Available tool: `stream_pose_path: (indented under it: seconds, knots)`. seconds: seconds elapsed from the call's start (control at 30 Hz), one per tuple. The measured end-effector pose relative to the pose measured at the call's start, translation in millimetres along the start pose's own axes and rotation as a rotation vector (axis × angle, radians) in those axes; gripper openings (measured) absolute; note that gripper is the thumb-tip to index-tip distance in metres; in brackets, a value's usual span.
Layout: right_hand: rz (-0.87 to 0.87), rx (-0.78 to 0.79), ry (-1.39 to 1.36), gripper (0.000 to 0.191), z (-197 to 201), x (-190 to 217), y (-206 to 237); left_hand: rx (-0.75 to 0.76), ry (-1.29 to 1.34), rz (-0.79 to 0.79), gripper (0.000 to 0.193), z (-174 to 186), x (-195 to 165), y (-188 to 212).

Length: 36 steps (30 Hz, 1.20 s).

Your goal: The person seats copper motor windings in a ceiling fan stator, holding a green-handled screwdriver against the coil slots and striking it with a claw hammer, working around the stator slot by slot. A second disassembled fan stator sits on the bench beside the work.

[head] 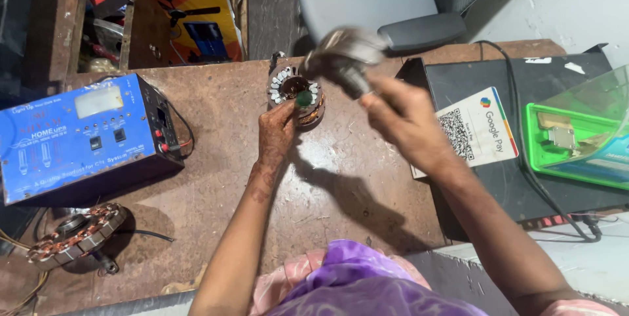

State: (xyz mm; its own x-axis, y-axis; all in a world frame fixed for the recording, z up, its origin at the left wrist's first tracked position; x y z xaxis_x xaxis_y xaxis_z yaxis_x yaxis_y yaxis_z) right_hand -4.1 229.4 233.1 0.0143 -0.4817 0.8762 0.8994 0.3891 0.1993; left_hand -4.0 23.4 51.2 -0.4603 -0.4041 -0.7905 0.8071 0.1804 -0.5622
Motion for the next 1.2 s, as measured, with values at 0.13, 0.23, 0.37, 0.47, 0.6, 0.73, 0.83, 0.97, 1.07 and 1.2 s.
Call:
stream_pose_path:
  seconds: [0.13, 0.23, 0.37, 0.47, 0.6, 0.73, 0.83, 0.97, 1.07, 1.2]
  knots:
    - [0.049, -0.009, -0.036, 0.048, -1, 1, 9, -0.03, 0.284, 0.309, 0.022, -5, 12, 9]
    - [-0.114, 0.056, 0.08, 0.049, -12, -8, 7, -0.103, 0.444, 0.224, 0.021, -1, 10, 9]
    - [0.045, 0.042, -0.044, 0.05, -5, -5, 21, 0.0, 0.009, -0.145, 0.025, 4, -6, -1]
    - [0.069, 0.043, -0.032, 0.038, -8, -7, 19, 0.015, 0.099, 0.234, 0.019, 0, 5, 6]
    - [-0.162, 0.129, -0.013, 0.036, -13, -19, 10, 0.018, 0.145, 0.342, 0.024, 0, 8, 11]
    - [0.164, 0.046, -0.141, 0.04, -6, -13, 15, -0.031, -0.03, -0.223, 0.03, 4, -7, -3]
    - [0.176, 0.035, -0.056, 0.039, -12, -12, 15, -0.013, 0.138, 0.134, 0.025, 4, 6, 0]
    - [0.031, 0.044, 0.117, 0.039, -17, -11, 9, -0.025, 0.106, 0.049, 0.022, 8, 2, -3]
    - [0.166, 0.039, -0.054, 0.042, -8, -3, 17, -0.009, -0.012, -0.141, 0.025, 7, -1, -9]
    - [0.02, 0.06, 0.183, 0.038, -16, -11, 0, 0.021, 0.063, 0.175, 0.021, 3, 18, -6]
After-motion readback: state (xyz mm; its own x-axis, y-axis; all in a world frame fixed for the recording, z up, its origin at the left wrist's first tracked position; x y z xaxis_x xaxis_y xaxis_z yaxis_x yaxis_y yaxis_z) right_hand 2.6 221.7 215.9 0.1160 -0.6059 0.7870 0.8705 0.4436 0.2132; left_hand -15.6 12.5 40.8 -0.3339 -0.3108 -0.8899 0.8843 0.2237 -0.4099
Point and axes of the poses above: each hand's wrist, its own y-axis away from the middle knuckle, its own z-axis out of the back of the hand, x = y × z, the point moved 4 cm from there along -y, towards the middle knuckle, and after that the axes turned 15 degrees about -z, right-handed, at the moved point
